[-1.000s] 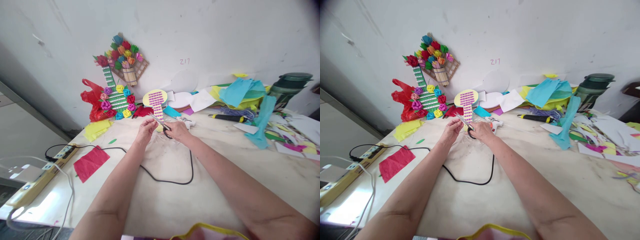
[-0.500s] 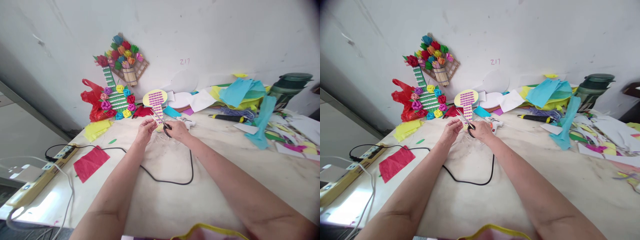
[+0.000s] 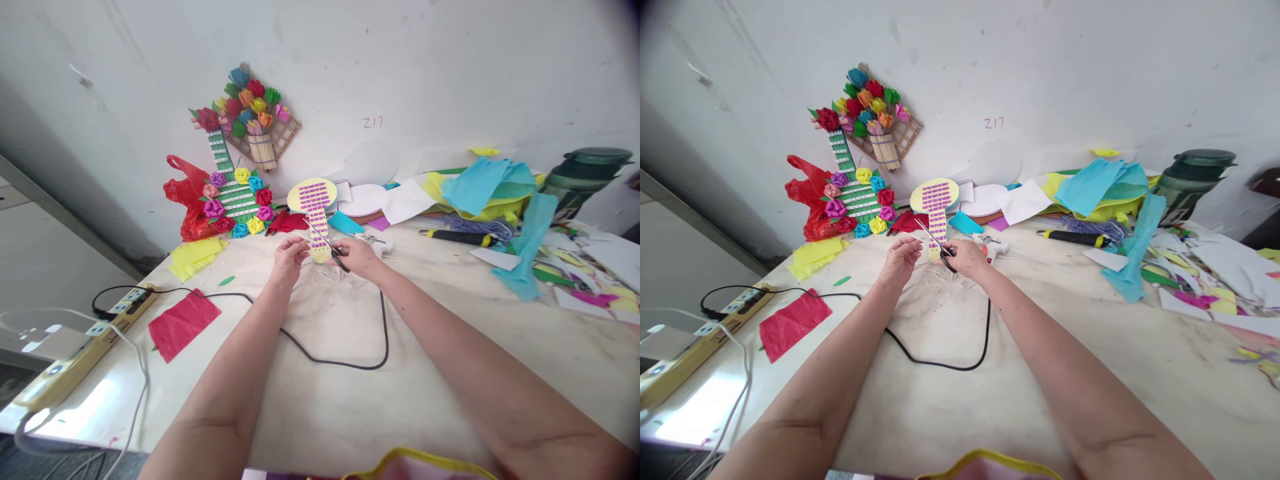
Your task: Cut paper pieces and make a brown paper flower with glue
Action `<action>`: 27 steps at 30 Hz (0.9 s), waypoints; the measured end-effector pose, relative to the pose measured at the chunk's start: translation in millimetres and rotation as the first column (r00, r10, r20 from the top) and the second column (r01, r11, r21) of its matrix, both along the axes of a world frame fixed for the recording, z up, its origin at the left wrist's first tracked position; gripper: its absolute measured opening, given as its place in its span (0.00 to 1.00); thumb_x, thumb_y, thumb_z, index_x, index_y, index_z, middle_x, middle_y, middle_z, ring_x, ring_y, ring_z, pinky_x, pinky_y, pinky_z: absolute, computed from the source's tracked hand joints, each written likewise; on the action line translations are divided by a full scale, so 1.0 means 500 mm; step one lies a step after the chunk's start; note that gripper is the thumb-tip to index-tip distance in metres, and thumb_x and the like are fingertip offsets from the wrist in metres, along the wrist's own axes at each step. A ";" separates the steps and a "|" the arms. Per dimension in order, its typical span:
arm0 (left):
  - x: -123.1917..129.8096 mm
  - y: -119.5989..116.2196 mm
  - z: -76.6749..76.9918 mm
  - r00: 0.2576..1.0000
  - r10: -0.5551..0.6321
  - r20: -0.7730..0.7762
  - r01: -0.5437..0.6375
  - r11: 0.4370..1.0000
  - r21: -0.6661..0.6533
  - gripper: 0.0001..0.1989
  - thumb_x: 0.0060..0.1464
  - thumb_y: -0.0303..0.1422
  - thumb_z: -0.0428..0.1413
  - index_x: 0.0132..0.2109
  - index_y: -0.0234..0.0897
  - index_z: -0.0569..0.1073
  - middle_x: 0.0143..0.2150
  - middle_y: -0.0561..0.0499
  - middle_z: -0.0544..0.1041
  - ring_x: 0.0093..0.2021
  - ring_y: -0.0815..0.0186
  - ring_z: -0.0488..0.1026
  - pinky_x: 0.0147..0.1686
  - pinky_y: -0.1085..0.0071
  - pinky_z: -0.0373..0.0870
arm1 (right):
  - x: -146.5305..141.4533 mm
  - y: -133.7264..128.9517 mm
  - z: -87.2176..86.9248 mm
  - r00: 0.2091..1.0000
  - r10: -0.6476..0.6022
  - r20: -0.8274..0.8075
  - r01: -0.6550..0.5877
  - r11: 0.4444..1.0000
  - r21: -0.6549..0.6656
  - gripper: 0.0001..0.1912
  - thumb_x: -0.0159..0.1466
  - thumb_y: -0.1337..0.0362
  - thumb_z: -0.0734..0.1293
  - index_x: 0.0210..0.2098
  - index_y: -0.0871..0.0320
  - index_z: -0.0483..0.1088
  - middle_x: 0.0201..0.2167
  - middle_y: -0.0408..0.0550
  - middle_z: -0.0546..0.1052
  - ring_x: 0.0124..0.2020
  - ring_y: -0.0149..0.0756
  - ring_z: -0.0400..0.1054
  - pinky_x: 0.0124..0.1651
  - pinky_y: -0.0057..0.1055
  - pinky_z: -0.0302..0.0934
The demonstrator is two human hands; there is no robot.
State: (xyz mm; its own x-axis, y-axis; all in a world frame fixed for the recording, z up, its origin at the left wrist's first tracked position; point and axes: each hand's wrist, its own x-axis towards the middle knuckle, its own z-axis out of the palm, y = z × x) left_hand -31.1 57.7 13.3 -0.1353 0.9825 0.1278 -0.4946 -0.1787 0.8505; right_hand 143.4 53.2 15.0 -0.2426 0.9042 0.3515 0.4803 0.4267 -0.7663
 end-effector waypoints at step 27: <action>0.065 -0.026 0.005 0.996 -0.057 -0.075 0.053 0.997 -0.054 0.16 0.30 0.27 0.65 0.29 0.34 0.68 0.23 0.55 0.74 0.22 0.72 0.71 0.19 0.79 0.60 | -0.006 -0.009 0.026 0.788 -0.153 -0.596 -0.048 0.950 -0.307 0.21 0.41 0.62 0.72 0.34 0.60 0.67 0.17 0.36 0.68 0.17 0.26 0.62 0.23 0.26 0.59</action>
